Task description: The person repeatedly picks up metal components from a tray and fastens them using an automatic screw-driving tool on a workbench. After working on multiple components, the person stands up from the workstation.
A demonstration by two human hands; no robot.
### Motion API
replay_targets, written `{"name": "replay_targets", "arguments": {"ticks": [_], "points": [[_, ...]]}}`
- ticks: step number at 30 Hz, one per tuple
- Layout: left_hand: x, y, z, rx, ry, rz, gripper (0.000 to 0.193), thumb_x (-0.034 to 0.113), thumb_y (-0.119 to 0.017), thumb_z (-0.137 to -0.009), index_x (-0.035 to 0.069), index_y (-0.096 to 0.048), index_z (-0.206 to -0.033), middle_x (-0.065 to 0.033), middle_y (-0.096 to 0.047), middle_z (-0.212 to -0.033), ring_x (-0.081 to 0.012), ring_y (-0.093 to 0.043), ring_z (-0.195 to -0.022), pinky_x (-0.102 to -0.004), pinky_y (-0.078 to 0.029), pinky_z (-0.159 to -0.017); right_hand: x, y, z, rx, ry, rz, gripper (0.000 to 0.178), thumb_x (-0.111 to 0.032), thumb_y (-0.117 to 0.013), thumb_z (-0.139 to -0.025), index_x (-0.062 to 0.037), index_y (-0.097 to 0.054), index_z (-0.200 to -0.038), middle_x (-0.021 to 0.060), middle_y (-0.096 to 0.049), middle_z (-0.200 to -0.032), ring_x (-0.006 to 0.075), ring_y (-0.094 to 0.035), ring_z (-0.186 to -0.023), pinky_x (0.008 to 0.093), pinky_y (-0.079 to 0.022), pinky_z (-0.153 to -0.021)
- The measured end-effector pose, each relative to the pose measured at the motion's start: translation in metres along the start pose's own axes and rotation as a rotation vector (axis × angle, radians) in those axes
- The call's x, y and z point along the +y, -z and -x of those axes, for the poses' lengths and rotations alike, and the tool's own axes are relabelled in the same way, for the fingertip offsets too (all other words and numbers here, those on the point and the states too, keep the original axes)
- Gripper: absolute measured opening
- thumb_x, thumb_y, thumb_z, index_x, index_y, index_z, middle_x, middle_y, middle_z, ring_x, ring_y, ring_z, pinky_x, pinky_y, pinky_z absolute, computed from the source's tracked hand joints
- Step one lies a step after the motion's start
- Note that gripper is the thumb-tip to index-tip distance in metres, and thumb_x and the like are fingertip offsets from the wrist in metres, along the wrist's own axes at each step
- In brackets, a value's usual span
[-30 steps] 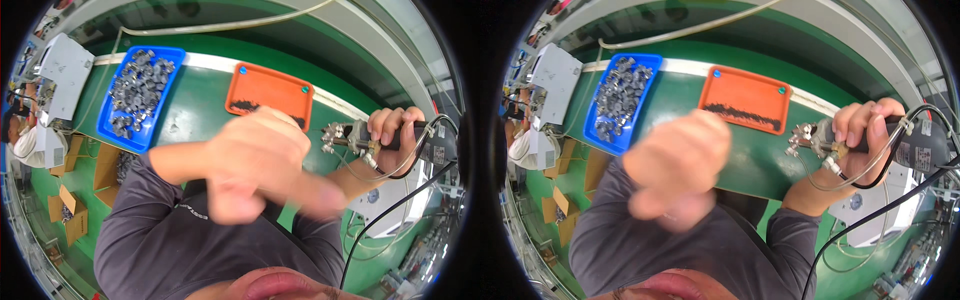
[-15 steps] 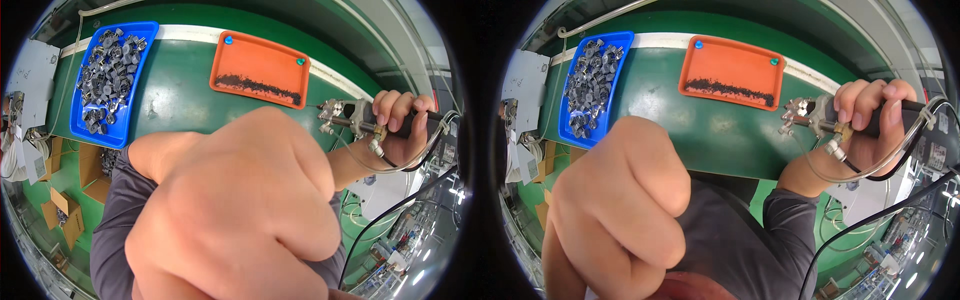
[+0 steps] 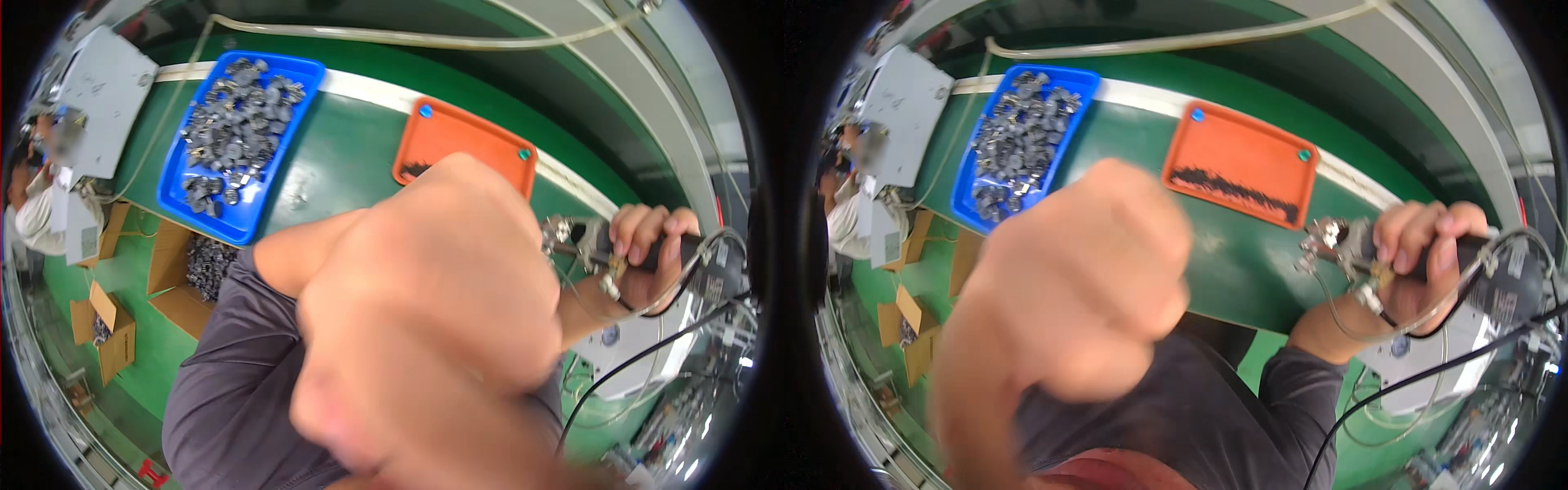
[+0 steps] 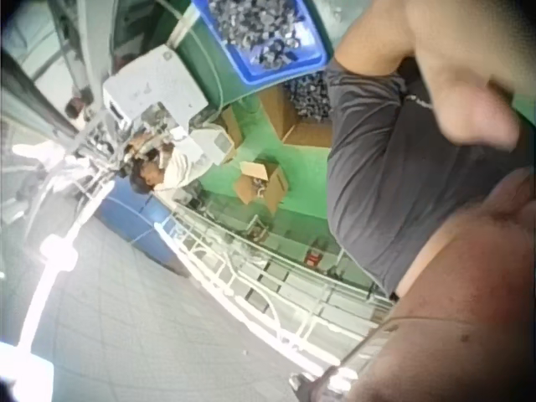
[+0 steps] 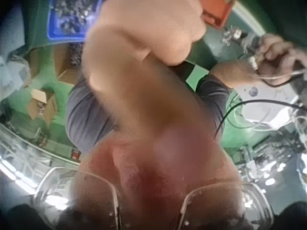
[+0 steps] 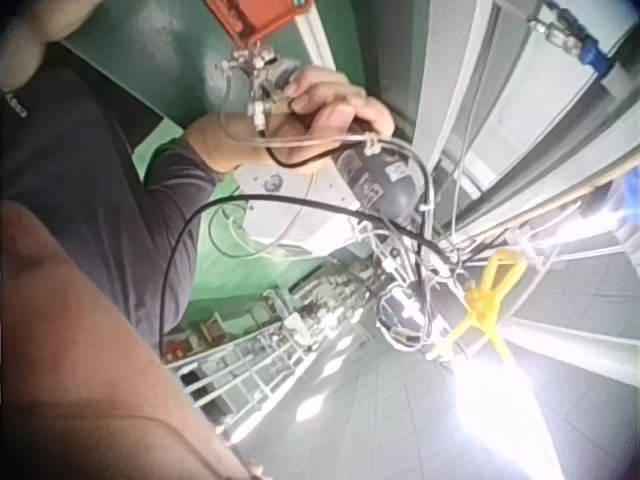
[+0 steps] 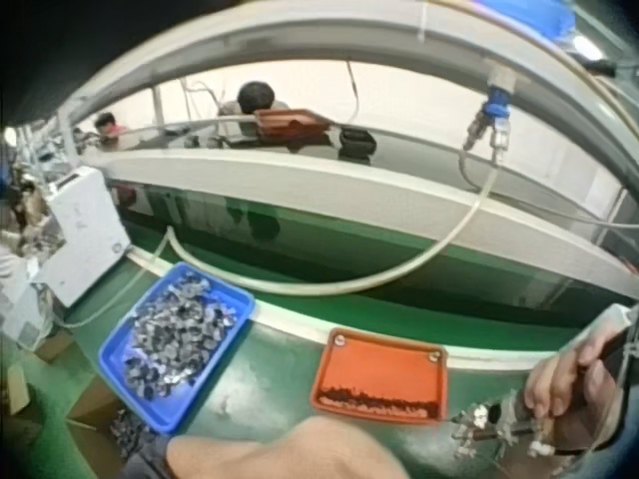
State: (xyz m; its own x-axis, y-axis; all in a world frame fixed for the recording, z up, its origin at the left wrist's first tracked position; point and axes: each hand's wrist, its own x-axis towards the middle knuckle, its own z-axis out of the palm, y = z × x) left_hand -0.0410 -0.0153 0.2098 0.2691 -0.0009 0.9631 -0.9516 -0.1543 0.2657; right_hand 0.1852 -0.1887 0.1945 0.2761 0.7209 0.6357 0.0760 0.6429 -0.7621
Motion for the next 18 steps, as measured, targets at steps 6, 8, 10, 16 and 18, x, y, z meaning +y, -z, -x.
{"name": "replay_targets", "arguments": {"ticks": [6, 8, 10, 16, 18], "points": [[-0.036, 0.055, 0.011, -0.352, 0.559, -0.903, 0.017, 0.012, -0.056, -0.091, 0.001, -0.066, -0.083, -0.0144, -0.063, -0.074, -0.0301, -0.065, -0.074, -0.0422, -0.053, -0.072, -0.009, 0.004, 0.007, 0.025, 0.035, 0.071, 0.021, -0.021, -0.056, -0.102, -0.0032, -0.050, -0.112, 0.0052, -0.049, -0.065, 0.0177, -0.048, -0.055, 0.0350, -0.040, -0.058], [-0.023, 0.094, 0.022, -0.579, 0.903, -1.009, 0.019, 0.015, -0.059, -0.091, -0.001, -0.066, -0.085, -0.0173, -0.063, -0.081, -0.0329, -0.065, -0.080, -0.0425, -0.054, -0.074, -0.010, 0.002, 0.005, 0.006, 0.040, 0.082, 0.022, -0.021, -0.057, -0.101, -0.0043, -0.048, -0.111, 0.0048, -0.050, -0.065, 0.0172, -0.049, -0.056, 0.0345, -0.040, -0.059], [-0.005, 0.138, 0.050, -0.648, 1.174, -1.104, 0.022, 0.017, -0.058, -0.091, -0.001, -0.068, -0.085, -0.0195, -0.066, -0.088, -0.0346, -0.067, -0.087, -0.0437, -0.054, -0.079, -0.015, 0.004, 0.005, -0.003, 0.039, 0.094, 0.022, -0.021, -0.058, -0.101, -0.0048, -0.048, -0.111, 0.0047, -0.050, -0.066, 0.0171, -0.049, -0.057, 0.0345, -0.041, -0.060], [0.000, 0.318, 0.150, -0.288, 1.352, -1.634, 0.030, 0.023, -0.066, -0.089, 0.006, -0.073, -0.112, -0.0215, -0.068, -0.119, -0.0384, -0.064, -0.116, -0.0439, -0.052, -0.102, -0.015, 0.005, 0.000, 0.024, 0.039, 0.130, 0.023, -0.020, -0.061, -0.100, -0.0056, -0.047, -0.110, 0.0046, -0.051, -0.067, 0.0168, -0.050, -0.057, 0.0341, -0.041, -0.060], [0.006, 0.381, 0.193, -0.136, 1.450, -1.868, 0.056, 0.034, -0.072, -0.084, 0.011, -0.064, -0.134, -0.0209, -0.063, -0.133, -0.0394, -0.057, -0.129, -0.0449, -0.048, -0.109, -0.005, 0.003, -0.001, 0.029, 0.037, 0.082, 0.022, -0.019, -0.061, -0.099, -0.0055, -0.047, -0.110, 0.0047, -0.051, -0.066, 0.0168, -0.050, -0.057, 0.0338, -0.041, -0.059]]}}
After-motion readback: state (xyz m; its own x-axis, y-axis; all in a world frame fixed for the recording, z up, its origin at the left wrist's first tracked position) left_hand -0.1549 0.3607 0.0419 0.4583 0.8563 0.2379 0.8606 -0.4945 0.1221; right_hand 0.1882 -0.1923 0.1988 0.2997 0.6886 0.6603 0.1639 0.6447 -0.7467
